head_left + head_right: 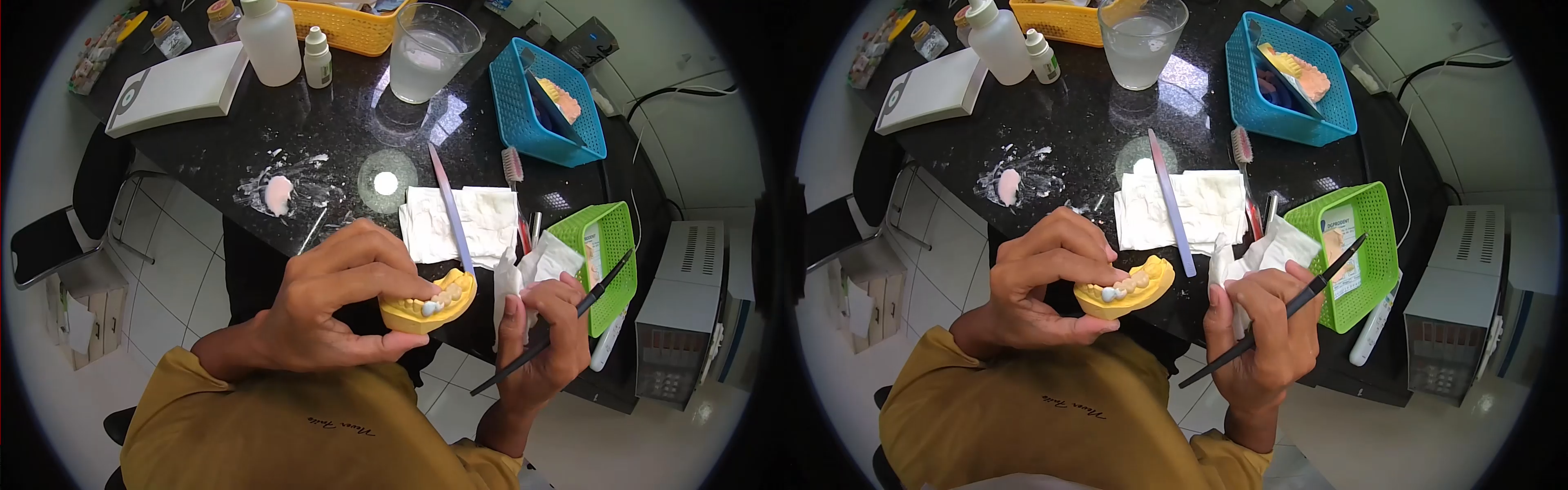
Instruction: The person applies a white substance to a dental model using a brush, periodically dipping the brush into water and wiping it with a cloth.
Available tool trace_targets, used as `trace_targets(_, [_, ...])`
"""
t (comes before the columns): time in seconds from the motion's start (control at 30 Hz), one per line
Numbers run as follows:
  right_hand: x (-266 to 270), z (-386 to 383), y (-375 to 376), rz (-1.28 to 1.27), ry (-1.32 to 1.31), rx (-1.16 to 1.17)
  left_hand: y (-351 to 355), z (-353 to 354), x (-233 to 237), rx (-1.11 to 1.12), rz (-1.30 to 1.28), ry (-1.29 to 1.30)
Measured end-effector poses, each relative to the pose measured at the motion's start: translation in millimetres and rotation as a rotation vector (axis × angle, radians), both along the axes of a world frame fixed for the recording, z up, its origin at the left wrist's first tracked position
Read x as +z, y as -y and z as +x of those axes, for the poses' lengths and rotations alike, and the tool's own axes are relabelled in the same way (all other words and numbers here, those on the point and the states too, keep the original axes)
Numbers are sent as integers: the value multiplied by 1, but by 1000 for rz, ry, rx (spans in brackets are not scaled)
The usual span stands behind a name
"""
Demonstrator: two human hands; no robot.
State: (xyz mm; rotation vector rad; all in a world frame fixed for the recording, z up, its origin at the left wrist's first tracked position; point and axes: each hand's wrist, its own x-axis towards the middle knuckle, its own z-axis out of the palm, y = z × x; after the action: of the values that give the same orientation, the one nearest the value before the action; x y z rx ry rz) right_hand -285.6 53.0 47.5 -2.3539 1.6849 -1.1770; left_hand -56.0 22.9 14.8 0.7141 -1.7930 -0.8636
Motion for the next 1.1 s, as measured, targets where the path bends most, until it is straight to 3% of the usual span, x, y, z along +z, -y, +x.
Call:
trace_targets(0.2, [-3,14,-9,-76,180,110,-4,-9,-1,-10,26,2])
trace_targets(0.93, [-1,20,-12,-17,-38,162,-5,-13,-3,7,34,11])
trace_targets(1.0, [-2,14,-5,-116,94,19,-5,-12,-5,11,37,-24])
trace_targets(1.1, [8,2,20,-228,3,-223,-5,-7,-7,0,45,-38])
